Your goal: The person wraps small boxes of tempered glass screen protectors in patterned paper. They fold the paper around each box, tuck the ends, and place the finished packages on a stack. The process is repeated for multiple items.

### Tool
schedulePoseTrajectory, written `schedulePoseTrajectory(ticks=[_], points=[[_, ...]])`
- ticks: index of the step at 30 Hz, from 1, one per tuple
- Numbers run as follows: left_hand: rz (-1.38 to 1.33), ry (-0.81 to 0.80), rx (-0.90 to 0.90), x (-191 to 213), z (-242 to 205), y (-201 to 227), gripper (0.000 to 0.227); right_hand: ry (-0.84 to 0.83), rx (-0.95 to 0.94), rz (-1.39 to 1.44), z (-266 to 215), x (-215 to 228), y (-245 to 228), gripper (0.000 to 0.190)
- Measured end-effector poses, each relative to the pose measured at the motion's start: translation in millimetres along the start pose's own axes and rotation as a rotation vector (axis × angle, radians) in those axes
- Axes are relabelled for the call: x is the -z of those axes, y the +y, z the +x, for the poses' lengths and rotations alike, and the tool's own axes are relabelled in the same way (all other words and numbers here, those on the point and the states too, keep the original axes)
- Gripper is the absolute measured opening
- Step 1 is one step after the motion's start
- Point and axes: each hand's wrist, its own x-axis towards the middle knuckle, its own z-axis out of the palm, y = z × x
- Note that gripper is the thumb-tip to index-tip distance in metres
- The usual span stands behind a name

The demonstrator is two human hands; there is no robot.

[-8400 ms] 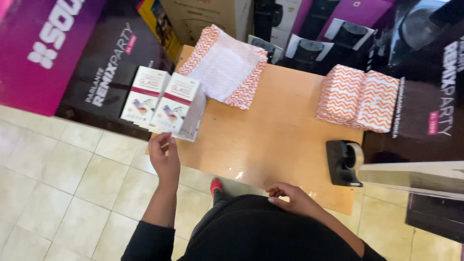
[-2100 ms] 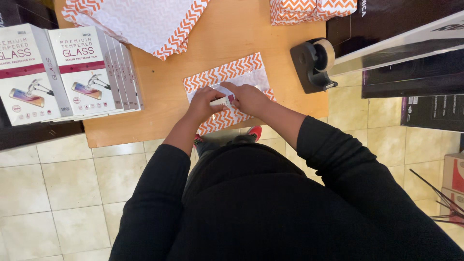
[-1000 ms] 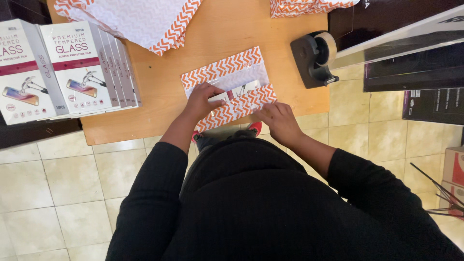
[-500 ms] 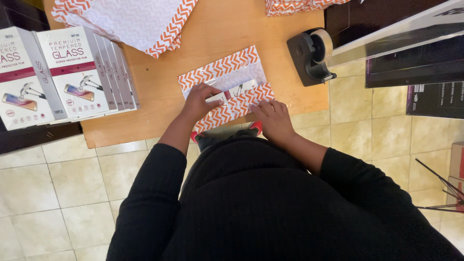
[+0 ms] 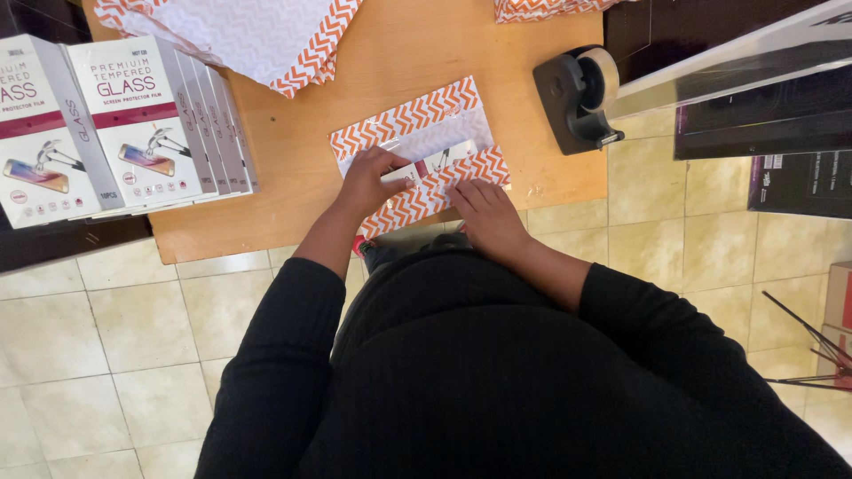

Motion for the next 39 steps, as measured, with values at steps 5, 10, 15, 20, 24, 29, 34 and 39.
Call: schedulePoseTrajectory(ticks=[5, 10, 15, 20, 24, 29, 34, 39], points=[[-0.006, 0.003, -0.002, 0, 0, -1, 0.046, -0.032, -0.020, -0.033, -12, -2, 10, 0.044], [-0.015, 0.004, 0.000, 2, -1, 3, 0.046, -0.052, -0.035, -0.049, -28, -3, 20, 0.043], [0.004, 0.005, -0.019, 0, 1, -3, 0.047, -0.085, -0.054, -0.043, -11, 5, 7, 0.044], [0.009, -0.013, -0.007, 5, -4, 6, 0.045, -0.089, 0.021, 0.028, 1, -15, -13, 0.040], [0.000, -0.002, -0.002, 5, -4, 14, 0.044, -0.044, 0.086, 0.048, 1, -17, -9, 0.035], [-0.006, 0.016, 0.003, 2, -3, 7, 0.044, -0.080, 0.043, 0.062, 10, -17, -1, 0.028], [0.034, 0.009, 0.015, -1, -2, 9, 0.044, -0.152, 0.026, 0.086, 51, -5, -3, 0.102], [0.036, -0.005, 0.080, -11, 15, -4, 0.028, -0.397, -0.031, 0.105, 63, -21, -8, 0.121]])
